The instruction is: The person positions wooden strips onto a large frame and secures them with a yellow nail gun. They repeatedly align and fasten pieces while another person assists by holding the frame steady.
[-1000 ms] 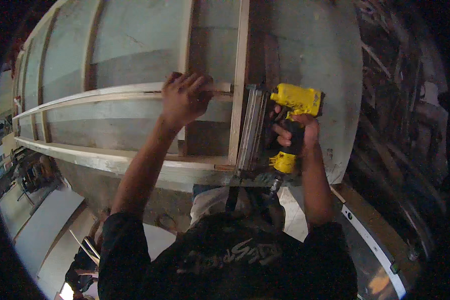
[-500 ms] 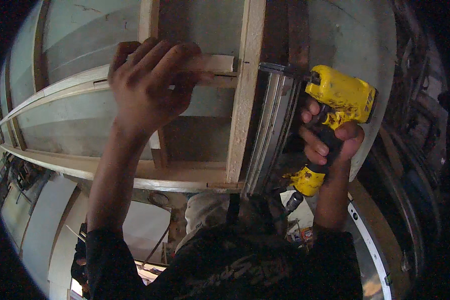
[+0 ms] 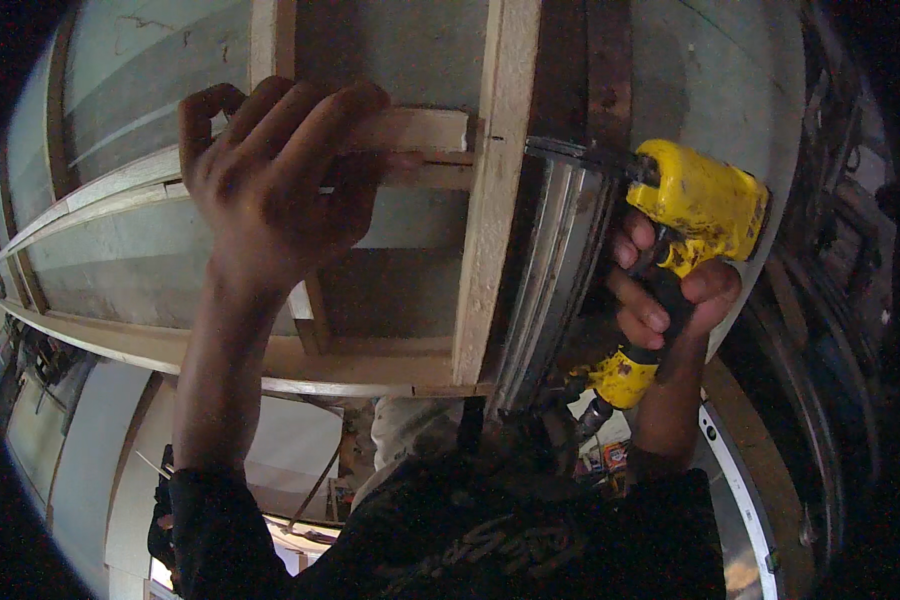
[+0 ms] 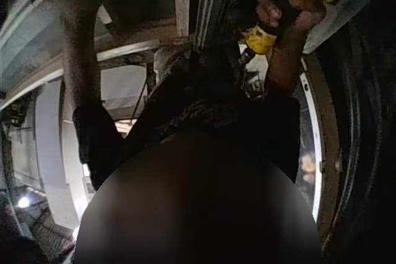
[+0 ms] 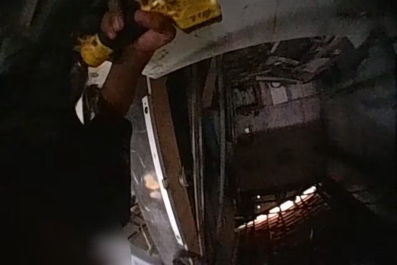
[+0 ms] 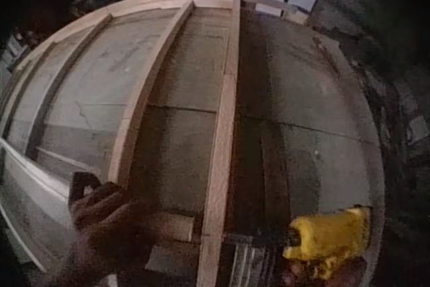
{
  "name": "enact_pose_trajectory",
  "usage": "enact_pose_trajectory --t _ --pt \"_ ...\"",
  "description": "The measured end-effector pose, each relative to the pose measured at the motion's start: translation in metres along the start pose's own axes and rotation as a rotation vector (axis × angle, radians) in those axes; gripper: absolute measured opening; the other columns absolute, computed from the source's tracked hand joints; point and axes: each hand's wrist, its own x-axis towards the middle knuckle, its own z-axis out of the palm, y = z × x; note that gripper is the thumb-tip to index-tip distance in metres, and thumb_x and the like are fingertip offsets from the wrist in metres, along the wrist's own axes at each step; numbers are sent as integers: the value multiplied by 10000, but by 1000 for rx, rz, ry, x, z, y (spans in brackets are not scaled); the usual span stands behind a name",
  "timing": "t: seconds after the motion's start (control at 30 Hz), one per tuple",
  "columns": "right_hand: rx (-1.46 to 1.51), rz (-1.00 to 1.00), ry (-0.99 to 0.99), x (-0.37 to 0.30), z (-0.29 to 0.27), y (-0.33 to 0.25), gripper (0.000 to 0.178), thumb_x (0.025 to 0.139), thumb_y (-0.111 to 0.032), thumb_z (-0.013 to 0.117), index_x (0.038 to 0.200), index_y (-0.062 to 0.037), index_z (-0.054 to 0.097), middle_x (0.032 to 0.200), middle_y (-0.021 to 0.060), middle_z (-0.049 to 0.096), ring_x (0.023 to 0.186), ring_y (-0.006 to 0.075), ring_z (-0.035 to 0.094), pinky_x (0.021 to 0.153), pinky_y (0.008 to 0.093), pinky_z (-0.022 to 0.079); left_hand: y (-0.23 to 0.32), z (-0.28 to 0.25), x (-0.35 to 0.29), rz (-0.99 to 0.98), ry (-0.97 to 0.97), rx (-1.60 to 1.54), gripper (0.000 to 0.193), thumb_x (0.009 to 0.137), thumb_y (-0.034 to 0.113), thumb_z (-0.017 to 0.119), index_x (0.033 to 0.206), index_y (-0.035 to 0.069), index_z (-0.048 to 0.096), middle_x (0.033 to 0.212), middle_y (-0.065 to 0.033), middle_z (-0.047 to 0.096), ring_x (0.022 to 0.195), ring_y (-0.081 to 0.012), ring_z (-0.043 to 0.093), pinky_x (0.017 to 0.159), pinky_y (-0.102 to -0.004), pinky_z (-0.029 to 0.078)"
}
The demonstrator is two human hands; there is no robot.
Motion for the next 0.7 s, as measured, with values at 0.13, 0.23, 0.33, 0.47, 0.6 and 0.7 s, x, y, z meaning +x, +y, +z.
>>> enact_pose_trajectory --t 0.13,0.23,0.33,0.47,0.6,0.7 --pt "24 -4 -1 2 1 2 577 707 -51 631 1208 108 393 1163 247 464 659 260 587 503 363 515 -2 1 -2 -10 6 -34 353 577 153 768 923 182 699 743 46 645 718 -150 628 777 -360 384" --pt "21 3 -31 3 0 2 565 707 -52 633 1199 99 398 1151 243 464 663 257 586 508 367 516 -3 4 -2 -9 21 -49 356 572 153 759 922 178 703 727 43 638 703 -150 621 771 -358 383" --pt "70 35 -68 3 -1 1 527 727 -33 580 1212 52 392 1163 234 466 707 286 573 519 407 481 -4 3 -2 7 19 -12 357 570 153 753 924 176 706 711 41 631 688 -152 614 762 -357 383" --pt "36 19 24 1 2 2 567 704 -47 620 1209 86 397 1123 235 479 648 254 582 496 374 513 -2 -1 -1 -10 -5 -12 356 577 156 764 928 176 712 713 41 634 688 -151 615 752 -356 386" --pt "24 21 35 0 4 3 567 699 -56 619 1204 84 404 1111 228 484 635 251 578 493 374 511 -2 0 -1 4 26 -41 364 580 151 781 937 169 717 741 41 655 714 -151 630 749 -351 388" --pt "8 16 52 0 4 2 573 691 -62 624 1203 81 409 1101 222 489 629 246 575 492 373 510 -2 1 -2 -5 -7 -6 366 582 144 789 941 166 720 771 33 675 733 -159 644 750 -344 392"
